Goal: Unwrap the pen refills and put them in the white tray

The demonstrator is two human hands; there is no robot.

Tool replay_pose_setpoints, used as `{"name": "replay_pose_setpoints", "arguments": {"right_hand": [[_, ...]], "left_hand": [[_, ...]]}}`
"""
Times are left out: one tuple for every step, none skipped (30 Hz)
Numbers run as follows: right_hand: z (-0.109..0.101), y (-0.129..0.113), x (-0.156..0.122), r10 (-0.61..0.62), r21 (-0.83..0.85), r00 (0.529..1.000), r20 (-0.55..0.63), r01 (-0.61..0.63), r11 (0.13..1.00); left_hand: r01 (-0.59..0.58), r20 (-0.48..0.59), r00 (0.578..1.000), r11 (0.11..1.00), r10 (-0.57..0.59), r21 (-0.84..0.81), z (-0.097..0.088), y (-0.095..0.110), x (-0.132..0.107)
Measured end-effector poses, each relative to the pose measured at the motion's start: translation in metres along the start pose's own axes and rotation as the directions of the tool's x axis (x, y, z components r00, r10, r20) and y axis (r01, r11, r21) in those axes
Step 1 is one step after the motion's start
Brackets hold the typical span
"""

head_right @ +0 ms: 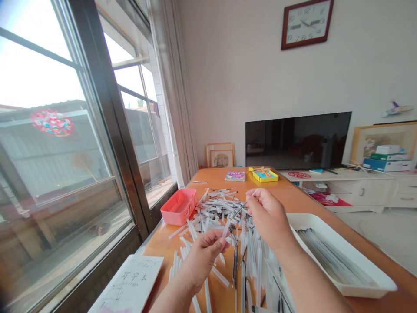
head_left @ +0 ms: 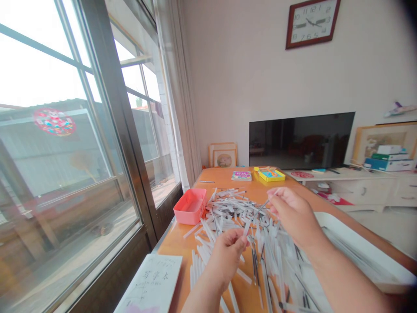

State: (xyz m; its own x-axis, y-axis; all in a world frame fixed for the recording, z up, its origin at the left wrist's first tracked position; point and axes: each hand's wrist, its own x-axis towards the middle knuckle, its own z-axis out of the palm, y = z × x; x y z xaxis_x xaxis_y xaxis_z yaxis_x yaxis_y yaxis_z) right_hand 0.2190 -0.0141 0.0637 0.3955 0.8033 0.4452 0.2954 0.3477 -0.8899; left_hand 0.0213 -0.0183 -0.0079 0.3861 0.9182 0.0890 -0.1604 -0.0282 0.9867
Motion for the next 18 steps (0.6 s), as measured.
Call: {"name": "replay_pose_setpoints", "arguments": {"right_hand": [[0.0002, 0.0001, -0.0008, 0.005, -0.009, 1.0, 0.007, -0.005, 1.0], [0.0006, 0.0004, -0.0018, 0.009, -0.018, 1.0, 0.019, -0.009, 1.0], [0.0014, 0.0009, -0.0028, 0.01, -0.029, 0.999, 0.034, -0.009, 1.0], [0.0025, 0.0016, -0.0037, 0.005, -0.041, 0.999, 0.05, -0.003, 0.999], [0.0037, 0.0023, -0.0044, -0.007, -0.052, 0.998, 0.068, 0.01, 0.999], [0.0051, 0.0032, -0.0048, -0.028, -0.06, 0.996, 0.083, 0.033, 0.998], [0.0063, 0.0041, -0.0049, -0.057, -0.066, 0.994, 0.097, 0.063, 0.996], [0.0074, 0.005, -0.0048, -0.087, -0.074, 0.99, 0.107, 0.096, 0.993], [0.0082, 0.0057, -0.0045, -0.115, -0.085, 0.987, 0.113, 0.125, 0.989], [0.0087, 0.0063, -0.0042, -0.136, -0.099, 0.984, 0.113, 0.147, 0.984], [0.0088, 0.0066, -0.0039, -0.147, -0.112, 0.983, 0.112, 0.16, 0.981], [0.0087, 0.0067, -0.0038, -0.152, -0.122, 0.982, 0.108, 0.165, 0.979], [0.0083, 0.0065, -0.0039, -0.151, -0.128, 0.983, 0.106, 0.164, 0.978], [0.0079, 0.006, -0.0042, -0.147, -0.13, 0.983, 0.107, 0.16, 0.978], [0.0074, 0.0052, -0.0047, -0.141, -0.132, 0.984, 0.109, 0.155, 0.979], [0.0069, 0.0042, -0.0053, -0.136, -0.132, 0.984, 0.113, 0.15, 0.98], [0.0066, 0.0031, -0.006, -0.131, -0.132, 0.985, 0.115, 0.146, 0.98], [0.0064, 0.0021, -0.0067, -0.127, -0.13, 0.985, 0.116, 0.142, 0.981]], "left_hand": [[-0.003, 0.01, 1.0, 1.0, 0.003, 0.005, 0.0002, 0.0003, 0.0003], [-0.004, 0.019, 1.0, 1.0, 0.004, 0.01, 0.0003, 0.0005, 0.0007], [-0.005, 0.026, 1.0, 1.0, 0.005, 0.015, 0.0003, 0.0005, 0.0012], [-0.004, 0.031, 1.0, 1.0, 0.003, 0.019, 0.0, 0.0002, 0.0018], [-0.002, 0.034, 0.999, 1.0, 0.001, 0.025, -0.0005, -0.0006, 0.0024], [0.0, 0.032, 0.999, 1.0, -0.001, 0.031, -0.0013, -0.0018, 0.0032], [0.002, 0.03, 1.0, 0.999, -0.003, 0.039, -0.0024, -0.0033, 0.0039], [0.002, 0.031, 1.0, 0.999, -0.004, 0.046, -0.0035, -0.0049, 0.0046], [0.001, 0.038, 0.999, 0.999, -0.003, 0.053, -0.0046, -0.0065, 0.0052], [-0.002, 0.047, 0.999, 0.998, -0.001, 0.059, -0.0055, -0.0078, 0.0056], [-0.002, 0.058, 0.998, 0.998, -0.002, 0.063, -0.0062, -0.0086, 0.0057], [-0.001, 0.068, 0.998, 0.998, -0.004, 0.068, -0.0065, -0.009, 0.0056], [0.001, 0.076, 0.997, 0.997, -0.006, 0.072, -0.0064, -0.0089, 0.0052], [0.001, 0.079, 0.997, 0.997, -0.007, 0.076, -0.006, -0.0083, 0.0046], [0.001, 0.081, 0.997, 0.997, -0.008, 0.081, -0.0054, -0.0076, 0.0038], [0.001, 0.083, 0.996, 0.996, -0.008, 0.084, -0.0048, -0.0068, 0.0031], [-0.001, 0.084, 0.996, 0.996, -0.006, 0.086, -0.0042, -0.006, 0.0023], [0.002, 0.086, 0.996, 0.996, -0.01, 0.086, -0.0037, -0.0053, 0.0017]]}}
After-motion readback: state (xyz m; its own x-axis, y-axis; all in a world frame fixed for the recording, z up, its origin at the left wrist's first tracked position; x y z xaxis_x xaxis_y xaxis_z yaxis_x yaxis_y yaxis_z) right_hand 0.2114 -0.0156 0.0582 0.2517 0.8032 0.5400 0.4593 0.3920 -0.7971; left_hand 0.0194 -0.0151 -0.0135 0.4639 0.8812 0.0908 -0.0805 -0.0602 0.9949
